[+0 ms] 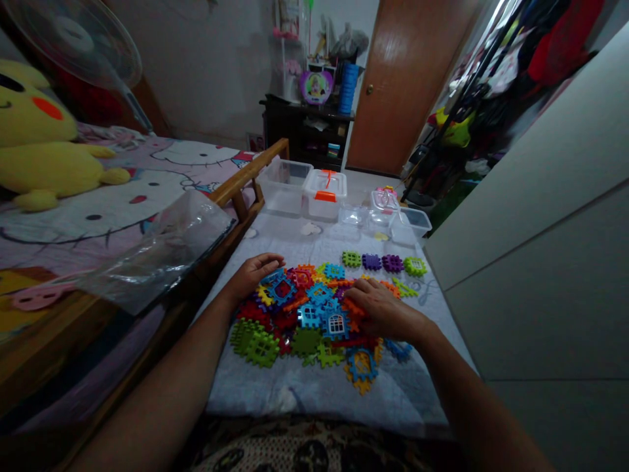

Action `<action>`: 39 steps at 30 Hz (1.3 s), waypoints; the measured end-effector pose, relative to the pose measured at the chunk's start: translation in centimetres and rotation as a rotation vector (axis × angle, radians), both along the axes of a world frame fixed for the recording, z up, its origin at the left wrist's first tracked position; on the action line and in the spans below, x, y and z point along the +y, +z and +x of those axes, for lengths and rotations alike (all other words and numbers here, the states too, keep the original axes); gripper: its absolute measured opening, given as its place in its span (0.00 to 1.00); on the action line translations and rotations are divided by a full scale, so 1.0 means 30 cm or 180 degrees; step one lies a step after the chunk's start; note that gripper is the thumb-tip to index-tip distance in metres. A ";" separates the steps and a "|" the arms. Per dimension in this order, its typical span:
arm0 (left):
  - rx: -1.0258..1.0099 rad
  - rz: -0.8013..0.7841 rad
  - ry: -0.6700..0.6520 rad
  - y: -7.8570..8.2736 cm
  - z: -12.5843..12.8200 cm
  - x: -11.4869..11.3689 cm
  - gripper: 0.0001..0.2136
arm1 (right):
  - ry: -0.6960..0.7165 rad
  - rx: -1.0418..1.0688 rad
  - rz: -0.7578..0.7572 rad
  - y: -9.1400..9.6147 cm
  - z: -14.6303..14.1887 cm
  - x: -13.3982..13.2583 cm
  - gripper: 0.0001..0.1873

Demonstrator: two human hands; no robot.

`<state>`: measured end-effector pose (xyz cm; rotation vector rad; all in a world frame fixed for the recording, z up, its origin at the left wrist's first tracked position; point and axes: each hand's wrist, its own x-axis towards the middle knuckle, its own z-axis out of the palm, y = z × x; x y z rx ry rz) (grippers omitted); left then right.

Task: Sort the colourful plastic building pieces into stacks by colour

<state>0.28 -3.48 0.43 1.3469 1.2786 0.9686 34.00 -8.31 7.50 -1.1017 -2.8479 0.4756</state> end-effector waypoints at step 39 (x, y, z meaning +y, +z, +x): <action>0.0124 0.0085 -0.0050 -0.001 -0.004 0.006 0.27 | -0.0341 -0.0118 -0.0438 0.020 0.035 0.068 0.34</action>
